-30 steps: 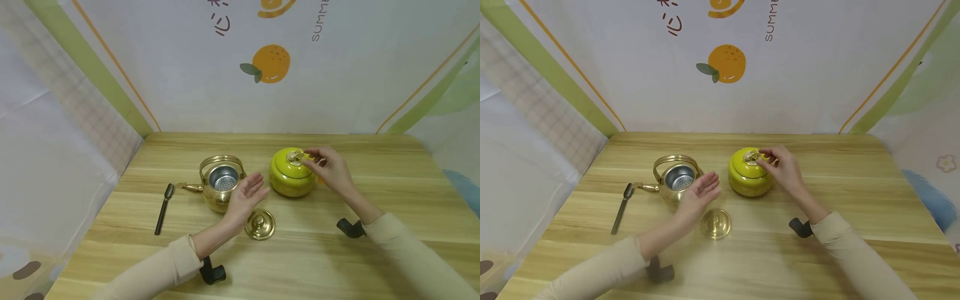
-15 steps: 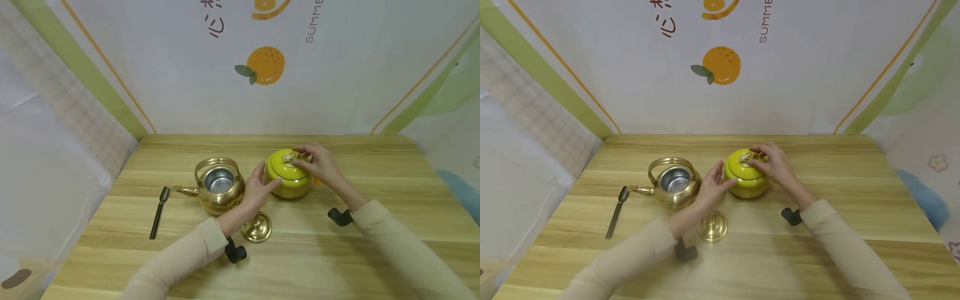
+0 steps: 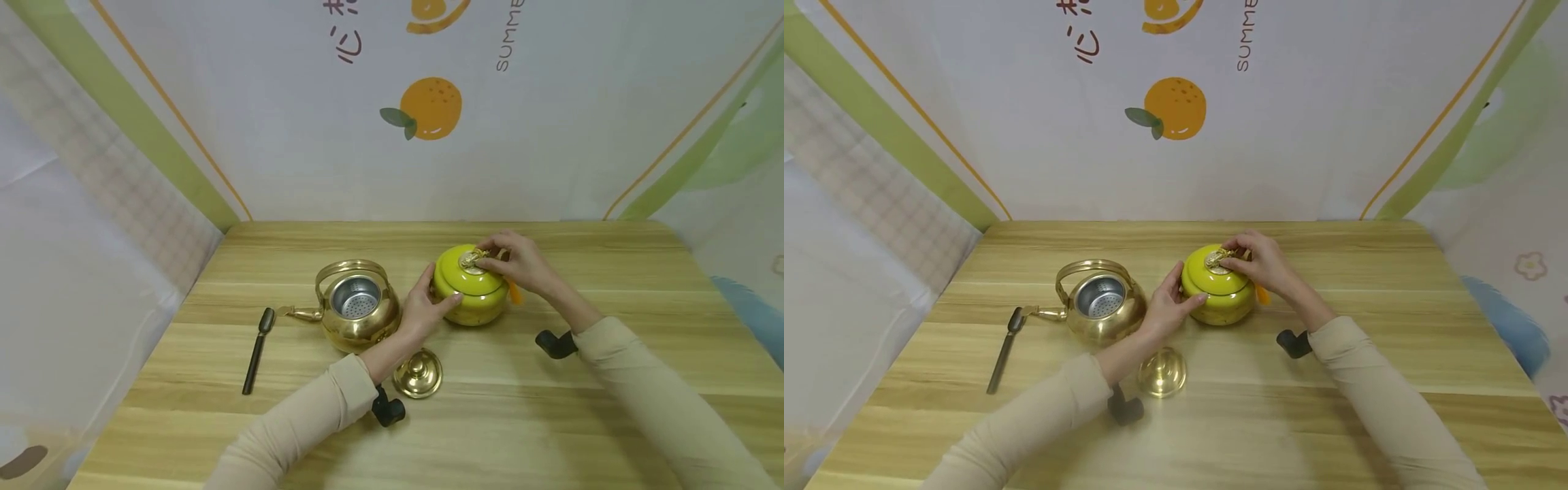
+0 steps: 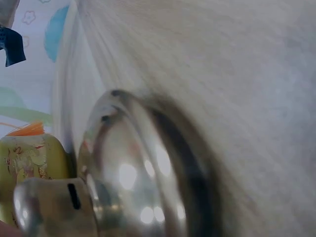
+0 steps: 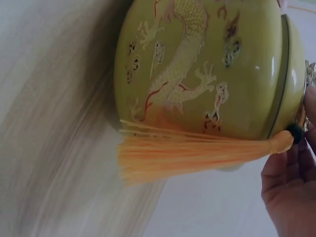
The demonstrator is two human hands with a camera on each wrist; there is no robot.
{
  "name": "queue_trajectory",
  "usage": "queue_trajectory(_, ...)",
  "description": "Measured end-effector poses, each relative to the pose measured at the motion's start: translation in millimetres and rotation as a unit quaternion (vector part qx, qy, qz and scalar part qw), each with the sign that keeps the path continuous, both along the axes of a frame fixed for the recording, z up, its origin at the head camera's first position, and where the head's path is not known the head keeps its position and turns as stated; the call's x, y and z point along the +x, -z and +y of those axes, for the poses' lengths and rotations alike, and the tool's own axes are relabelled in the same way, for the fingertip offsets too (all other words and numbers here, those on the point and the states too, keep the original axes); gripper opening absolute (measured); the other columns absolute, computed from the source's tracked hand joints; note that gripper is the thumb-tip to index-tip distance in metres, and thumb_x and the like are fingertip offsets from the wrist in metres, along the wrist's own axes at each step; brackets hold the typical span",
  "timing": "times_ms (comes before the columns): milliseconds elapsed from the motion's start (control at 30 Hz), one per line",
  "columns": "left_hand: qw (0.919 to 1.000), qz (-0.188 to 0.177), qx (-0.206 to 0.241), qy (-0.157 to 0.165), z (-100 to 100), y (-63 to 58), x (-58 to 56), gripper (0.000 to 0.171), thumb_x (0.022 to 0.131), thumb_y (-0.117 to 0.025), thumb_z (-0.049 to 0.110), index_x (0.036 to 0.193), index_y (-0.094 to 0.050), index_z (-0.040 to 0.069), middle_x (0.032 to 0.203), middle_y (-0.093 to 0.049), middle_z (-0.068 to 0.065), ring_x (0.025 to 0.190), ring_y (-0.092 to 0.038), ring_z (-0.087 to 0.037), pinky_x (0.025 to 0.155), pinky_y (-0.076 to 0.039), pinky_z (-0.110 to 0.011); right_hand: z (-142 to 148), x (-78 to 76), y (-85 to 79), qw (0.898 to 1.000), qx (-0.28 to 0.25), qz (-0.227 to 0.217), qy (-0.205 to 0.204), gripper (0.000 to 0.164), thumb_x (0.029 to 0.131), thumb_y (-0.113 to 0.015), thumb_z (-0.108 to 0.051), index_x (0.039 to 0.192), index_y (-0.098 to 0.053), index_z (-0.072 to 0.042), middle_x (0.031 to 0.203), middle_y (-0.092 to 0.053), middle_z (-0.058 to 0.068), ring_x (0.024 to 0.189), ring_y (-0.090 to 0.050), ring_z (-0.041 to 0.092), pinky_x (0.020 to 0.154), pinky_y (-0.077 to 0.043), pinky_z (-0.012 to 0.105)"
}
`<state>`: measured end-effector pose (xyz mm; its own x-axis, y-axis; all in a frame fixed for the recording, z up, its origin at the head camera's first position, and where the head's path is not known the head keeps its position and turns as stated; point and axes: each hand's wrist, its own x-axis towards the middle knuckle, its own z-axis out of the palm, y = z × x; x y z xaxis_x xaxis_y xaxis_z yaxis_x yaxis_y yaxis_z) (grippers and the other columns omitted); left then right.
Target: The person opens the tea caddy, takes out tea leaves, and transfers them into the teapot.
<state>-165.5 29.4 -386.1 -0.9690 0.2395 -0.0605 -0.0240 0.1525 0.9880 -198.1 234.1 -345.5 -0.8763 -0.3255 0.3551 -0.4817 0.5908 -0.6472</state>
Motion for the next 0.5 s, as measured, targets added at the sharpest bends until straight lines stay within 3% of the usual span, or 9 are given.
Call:
queue_trajectory(233,0.9998,0.018,-0.005,0.003,-0.4,1.5,0.8,0.084,0.085,-0.071,0.019,0.149,-0.020,0.005,0.153,-0.026,-0.011,0.139,-0.028,-0.022,0.114,-0.025,-0.032,2.4,-2.8,0.6,0.999,-0.008,0.017,-0.038,0.012,0.084,-0.068,-0.003,0.095,-0.066,0.001,0.092,-0.061,0.012,0.078,-0.053,0.014,0.063,-0.047,0.018)
queue_trajectory(500,0.9997,0.019,0.012,0.008,-1.0,1.2,3.5,0.084,0.085,-0.071,0.018,0.149,-0.018,0.003,0.153,-0.025,-0.013,0.138,-0.030,-0.025,0.113,-0.027,-0.033,0.3,-1.3,-0.2,0.998,-0.004,0.035,-0.051,0.013,0.081,-0.066,0.008,0.093,-0.063,0.005,0.088,-0.059,0.014,0.073,-0.049,0.013,0.059,-0.044,0.017)
